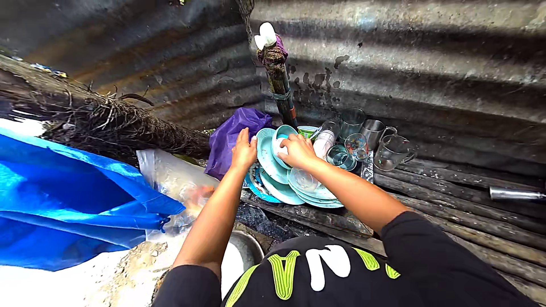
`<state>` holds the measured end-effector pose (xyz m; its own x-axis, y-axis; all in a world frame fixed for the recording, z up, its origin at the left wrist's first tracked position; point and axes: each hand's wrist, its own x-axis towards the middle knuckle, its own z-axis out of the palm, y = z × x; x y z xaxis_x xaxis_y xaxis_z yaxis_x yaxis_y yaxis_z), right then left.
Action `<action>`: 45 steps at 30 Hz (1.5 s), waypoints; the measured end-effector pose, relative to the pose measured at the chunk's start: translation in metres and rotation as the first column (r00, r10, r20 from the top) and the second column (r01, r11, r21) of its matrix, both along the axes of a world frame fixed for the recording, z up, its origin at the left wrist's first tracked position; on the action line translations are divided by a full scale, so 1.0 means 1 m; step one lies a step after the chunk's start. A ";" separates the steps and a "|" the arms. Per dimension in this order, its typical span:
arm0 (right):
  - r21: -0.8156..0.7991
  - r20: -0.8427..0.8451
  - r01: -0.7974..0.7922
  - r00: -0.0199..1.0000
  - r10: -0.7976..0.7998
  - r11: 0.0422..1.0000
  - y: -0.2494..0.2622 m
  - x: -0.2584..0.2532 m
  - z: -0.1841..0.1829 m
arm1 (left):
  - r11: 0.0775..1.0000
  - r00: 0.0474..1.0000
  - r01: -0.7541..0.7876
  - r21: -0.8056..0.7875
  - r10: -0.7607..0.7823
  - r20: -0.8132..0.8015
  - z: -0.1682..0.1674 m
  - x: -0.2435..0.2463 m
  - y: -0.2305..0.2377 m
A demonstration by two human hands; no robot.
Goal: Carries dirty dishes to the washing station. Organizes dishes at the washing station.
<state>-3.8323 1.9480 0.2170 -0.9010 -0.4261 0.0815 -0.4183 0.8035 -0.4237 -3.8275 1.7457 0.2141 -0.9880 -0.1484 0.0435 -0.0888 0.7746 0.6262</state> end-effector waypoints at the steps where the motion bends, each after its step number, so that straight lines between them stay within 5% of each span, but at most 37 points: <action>1: -0.009 0.073 0.077 0.994 -0.076 0.997 -0.011 -0.010 0.000 | 0.998 0.999 0.045 -0.049 -0.044 0.022 -0.003 0.004 0.000; 4: 0.016 0.171 0.210 0.963 -0.209 0.978 -0.034 -0.024 -0.012 | 0.977 0.989 0.095 -0.192 -0.071 0.127 -0.014 0.017 0.009; 8: 0.078 0.275 0.115 0.952 -0.132 0.990 -0.040 -0.016 -0.012 | 0.937 0.974 0.174 -0.302 -0.117 0.196 -0.023 0.043 0.014; 16: -0.061 0.257 0.086 0.964 -0.068 0.994 -0.021 -0.018 0.004 | 0.784 0.836 0.489 -0.381 -0.298 0.460 -0.023 0.050 0.016; 21: -0.095 0.089 -0.069 0.993 0.077 0.993 0.034 0.000 0.032 | 0.947 0.963 0.269 -0.173 -0.264 0.049 -0.036 0.069 -0.010; 25: -0.062 -0.073 0.316 0.945 -0.320 0.947 0.142 0.080 0.023 | 0.987 0.994 0.099 0.129 -0.093 -0.052 -0.033 0.090 -0.034; 28: -0.036 0.252 0.619 0.765 -0.592 0.785 0.203 0.125 -0.021 | 0.960 1.000 -0.002 0.279 0.006 -0.014 -0.024 0.090 -0.033; 32: -0.086 0.755 0.805 0.438 -0.488 0.588 0.189 0.144 -0.048 | 0.960 1.000 -0.006 0.278 0.001 0.021 -0.031 0.056 -0.019; 38: -0.196 0.856 0.850 0.391 -0.338 0.488 0.155 0.142 -0.065 | 0.989 0.970 0.146 0.000 -0.143 0.198 -0.048 0.004 0.002; 45: -0.334 0.881 0.878 0.420 -0.218 0.342 0.138 0.137 -0.057 | 0.976 0.966 0.213 0.042 -0.217 0.138 -0.082 -0.006 0.020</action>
<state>-3.6952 2.0859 0.1596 -0.7712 0.1247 -0.6243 0.6270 -0.0214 -0.7787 -3.8340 1.7657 0.1323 -0.9926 0.0688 -0.0996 -0.0109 0.7686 0.6397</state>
